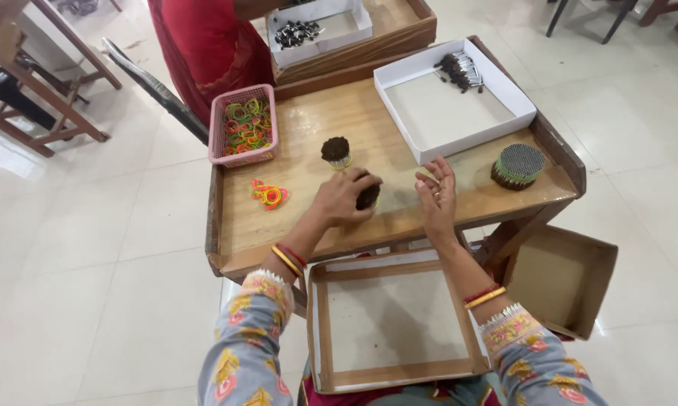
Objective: The person sits at a workbench assembling small decorative craft items. They stretch rubber bands around cylindrical mesh-topped bases, take metal pin-like parts from a tray on their lap, and attach brown fibrous tufts into small cup bases, placing finished pieces on the table.
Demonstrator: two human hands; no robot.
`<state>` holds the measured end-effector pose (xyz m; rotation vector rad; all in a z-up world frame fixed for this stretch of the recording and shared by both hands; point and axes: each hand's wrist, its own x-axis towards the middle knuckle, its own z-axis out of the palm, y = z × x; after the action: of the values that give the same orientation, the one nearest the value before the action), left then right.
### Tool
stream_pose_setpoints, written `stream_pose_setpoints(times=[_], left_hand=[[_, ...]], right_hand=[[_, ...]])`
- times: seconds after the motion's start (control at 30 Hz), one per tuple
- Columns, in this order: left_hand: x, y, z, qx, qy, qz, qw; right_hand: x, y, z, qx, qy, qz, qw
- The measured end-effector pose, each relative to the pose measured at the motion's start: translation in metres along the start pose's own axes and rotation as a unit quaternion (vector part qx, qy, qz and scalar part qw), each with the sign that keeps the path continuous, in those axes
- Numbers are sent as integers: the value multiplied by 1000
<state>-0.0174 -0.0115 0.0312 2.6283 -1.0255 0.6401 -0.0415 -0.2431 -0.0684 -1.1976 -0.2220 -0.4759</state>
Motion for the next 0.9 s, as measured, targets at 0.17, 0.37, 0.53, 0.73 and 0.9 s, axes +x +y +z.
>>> stream_pose_setpoints(times=[0.17,0.37,0.53,0.73,0.9], left_hand=[[15,30,-4,-28,-108,-170,979],[23,36,18,5,-138,-219,966],[28,34,29,-4,-145,-213,966],[26,40,33,-22,-93,-206,974],[24,97,60,-627,135,-245,727]], right_hand=[[-3,-4,0,29,16,-13,999],[-4,0,-5,64,46,-22,997],[-5,3,-11,104,78,-12,991],[-14,6,-8,190,62,-23,980],[-42,-14,16,223,-20,100,970]])
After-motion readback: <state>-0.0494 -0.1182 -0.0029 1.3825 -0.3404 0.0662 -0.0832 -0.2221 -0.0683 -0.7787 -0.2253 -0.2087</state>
